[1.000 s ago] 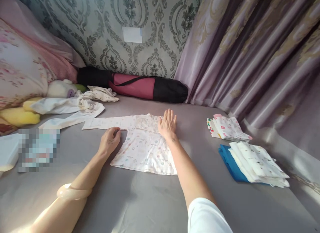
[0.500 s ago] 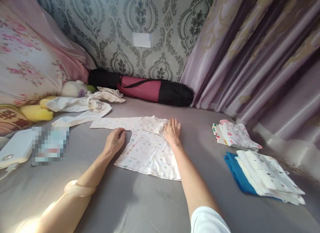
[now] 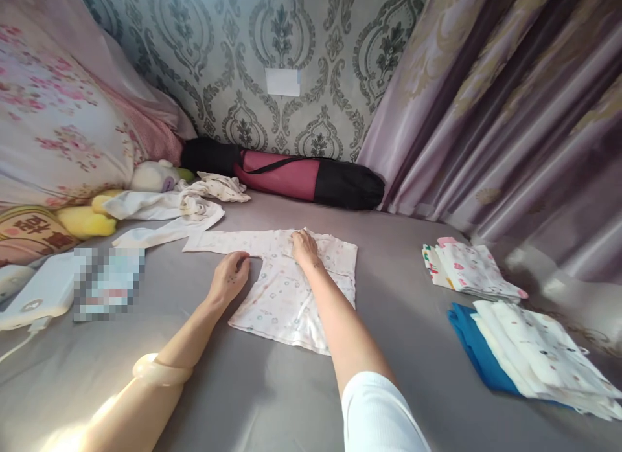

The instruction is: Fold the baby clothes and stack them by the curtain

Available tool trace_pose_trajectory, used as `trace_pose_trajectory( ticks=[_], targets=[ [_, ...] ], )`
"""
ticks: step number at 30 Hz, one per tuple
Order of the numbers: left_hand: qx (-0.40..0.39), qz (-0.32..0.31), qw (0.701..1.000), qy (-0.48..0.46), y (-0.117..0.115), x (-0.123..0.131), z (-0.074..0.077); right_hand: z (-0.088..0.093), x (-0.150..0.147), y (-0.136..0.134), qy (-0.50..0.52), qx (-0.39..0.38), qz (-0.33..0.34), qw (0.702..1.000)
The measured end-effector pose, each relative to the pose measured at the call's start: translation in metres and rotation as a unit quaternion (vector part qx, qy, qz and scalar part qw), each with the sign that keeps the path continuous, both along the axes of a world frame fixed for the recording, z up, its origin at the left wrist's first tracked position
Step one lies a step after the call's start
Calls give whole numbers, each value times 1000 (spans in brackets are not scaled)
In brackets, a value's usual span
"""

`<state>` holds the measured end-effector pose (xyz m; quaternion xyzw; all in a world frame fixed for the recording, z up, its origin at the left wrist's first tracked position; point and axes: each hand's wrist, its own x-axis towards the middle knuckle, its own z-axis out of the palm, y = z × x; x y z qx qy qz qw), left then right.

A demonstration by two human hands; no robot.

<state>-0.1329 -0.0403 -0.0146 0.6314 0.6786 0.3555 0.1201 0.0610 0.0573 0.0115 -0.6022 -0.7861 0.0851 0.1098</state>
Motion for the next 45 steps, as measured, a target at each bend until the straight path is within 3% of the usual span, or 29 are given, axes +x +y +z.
trace_pose_trajectory(
  ticks=[5, 12, 17, 19, 22, 26, 31, 35, 40, 45],
  targets=[
    [-13, 3, 1000, -2, 0, 0, 3, 0, -6, -3, 43, 52, -27, 997],
    [-22, 21, 999, -34, -2, 1, 6, -6, 4, -6, 71, 35, 7, 997],
    [-53, 89, 992, -78, 9, -16, 14, 0, 20, -22, 27, 107, -42, 993],
    [-39, 141, 988, -55, 16, -33, 20, -4, 24, -28, 3, 75, -57, 996],
    [-22, 220, 975, -7, 24, -63, 26, -14, 26, -33, -21, -38, -74, 996],
    [-28, 301, 953, 26, 25, -89, 21, -20, 28, -31, -31, -82, -75, 993],
    [-33, 331, 942, 52, 29, -101, 8, -10, 25, -35, -5, -70, -74, 995],
    [-92, 364, 927, 12, 41, -110, 12, -6, 4, -43, 14, -16, -18, 1000],
    [-145, 363, 920, -25, 50, -122, 14, -16, -19, -45, 14, -52, 28, 998],
    [-154, 384, 910, -21, 54, -124, 12, -18, -17, -41, 19, -71, 35, 997]
  ],
)
